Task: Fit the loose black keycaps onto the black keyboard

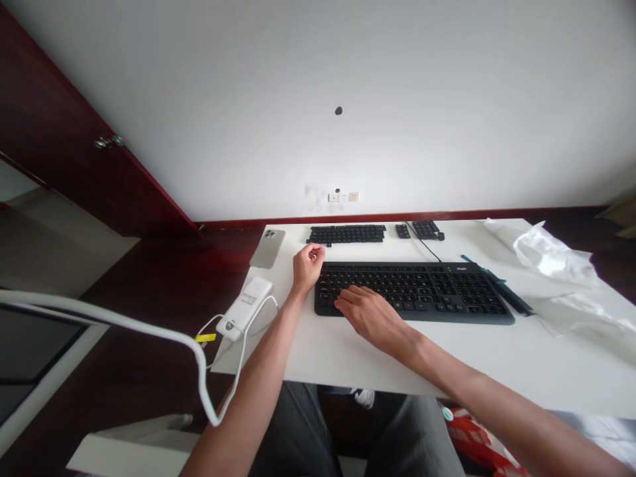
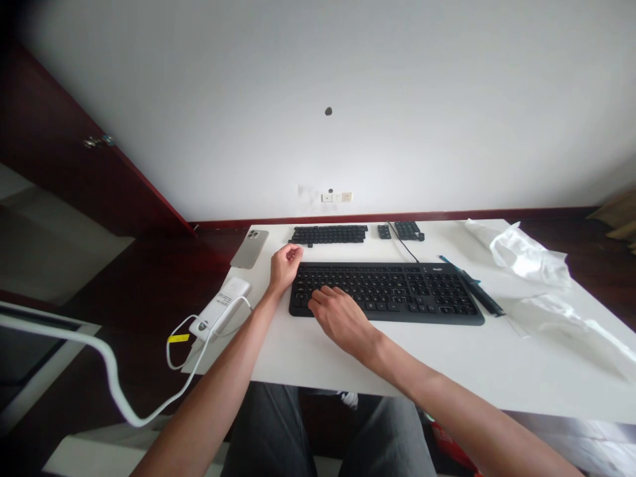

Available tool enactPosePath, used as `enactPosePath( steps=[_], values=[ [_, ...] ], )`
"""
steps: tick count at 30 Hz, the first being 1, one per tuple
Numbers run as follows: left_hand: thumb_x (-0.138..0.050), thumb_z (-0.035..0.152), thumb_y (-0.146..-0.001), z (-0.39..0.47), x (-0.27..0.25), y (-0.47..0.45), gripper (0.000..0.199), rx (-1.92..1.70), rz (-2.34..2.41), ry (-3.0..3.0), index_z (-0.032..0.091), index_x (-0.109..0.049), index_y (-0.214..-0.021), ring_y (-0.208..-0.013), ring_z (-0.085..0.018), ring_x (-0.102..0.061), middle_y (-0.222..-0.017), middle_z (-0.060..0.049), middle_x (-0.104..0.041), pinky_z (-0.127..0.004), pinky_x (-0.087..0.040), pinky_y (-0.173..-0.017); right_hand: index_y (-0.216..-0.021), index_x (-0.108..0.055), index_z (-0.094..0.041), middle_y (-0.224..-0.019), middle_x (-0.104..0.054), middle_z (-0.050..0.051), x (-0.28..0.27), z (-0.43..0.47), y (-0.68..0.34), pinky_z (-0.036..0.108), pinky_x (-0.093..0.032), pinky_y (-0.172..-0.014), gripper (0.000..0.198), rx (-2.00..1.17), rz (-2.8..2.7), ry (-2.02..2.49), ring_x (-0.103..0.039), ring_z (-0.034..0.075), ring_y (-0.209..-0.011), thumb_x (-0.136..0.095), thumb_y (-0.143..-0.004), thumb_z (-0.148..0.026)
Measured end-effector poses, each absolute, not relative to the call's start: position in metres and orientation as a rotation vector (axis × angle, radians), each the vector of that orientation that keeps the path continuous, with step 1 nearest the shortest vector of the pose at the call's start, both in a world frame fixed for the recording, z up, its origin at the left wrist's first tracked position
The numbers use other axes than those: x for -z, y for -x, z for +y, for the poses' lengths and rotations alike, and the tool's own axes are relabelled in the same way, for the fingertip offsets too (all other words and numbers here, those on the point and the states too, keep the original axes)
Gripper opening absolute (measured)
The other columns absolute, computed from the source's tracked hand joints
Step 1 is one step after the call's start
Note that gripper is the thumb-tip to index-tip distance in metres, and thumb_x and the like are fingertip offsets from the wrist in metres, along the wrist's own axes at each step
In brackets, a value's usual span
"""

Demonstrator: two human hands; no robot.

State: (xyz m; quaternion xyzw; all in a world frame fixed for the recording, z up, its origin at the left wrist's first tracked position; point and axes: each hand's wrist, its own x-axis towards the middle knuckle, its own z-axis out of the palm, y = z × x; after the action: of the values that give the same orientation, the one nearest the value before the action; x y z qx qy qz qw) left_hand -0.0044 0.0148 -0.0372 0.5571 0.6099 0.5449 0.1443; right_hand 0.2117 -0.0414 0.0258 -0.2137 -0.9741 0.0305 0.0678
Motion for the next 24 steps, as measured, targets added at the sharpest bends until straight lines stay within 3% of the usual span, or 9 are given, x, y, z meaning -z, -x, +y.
enactPosePath(
  steps=[21,24],
  values=[
    [-0.062,0.034,-0.097,0.014,0.038,0.005,0.018,-1.576,1.741,-1.563,0.021,-0.068,-0.087,-0.070,-0.016,-0.061,-0.081,-0.001,-0.070,-0.025,-0.045,-0.068,-0.091,-0.064,-0.018,-0.095,-0.067,0.007,-0.013,-0.068,-0.199,0.037,-0.037,-0.074,0.016,-0.067,-2.806,0.921,-0.060,0.022,-0.085,-0.053,-0.095,-0.007],
    [-0.062,0.034,-0.097,0.013,0.038,0.005,0.018,-1.568,1.739,-1.567,0.021,-0.068,-0.086,-0.070,-0.016,-0.061,-0.081,-0.001,-0.070,-0.025,-0.045,-0.068,-0.093,-0.063,-0.018,-0.096,-0.067,0.006,-0.013,-0.069,-0.199,0.036,-0.036,-0.069,0.016,-0.087,-2.805,0.953,-0.062,0.021,-0.081,-0.052,-0.094,-0.007]
  ],
)
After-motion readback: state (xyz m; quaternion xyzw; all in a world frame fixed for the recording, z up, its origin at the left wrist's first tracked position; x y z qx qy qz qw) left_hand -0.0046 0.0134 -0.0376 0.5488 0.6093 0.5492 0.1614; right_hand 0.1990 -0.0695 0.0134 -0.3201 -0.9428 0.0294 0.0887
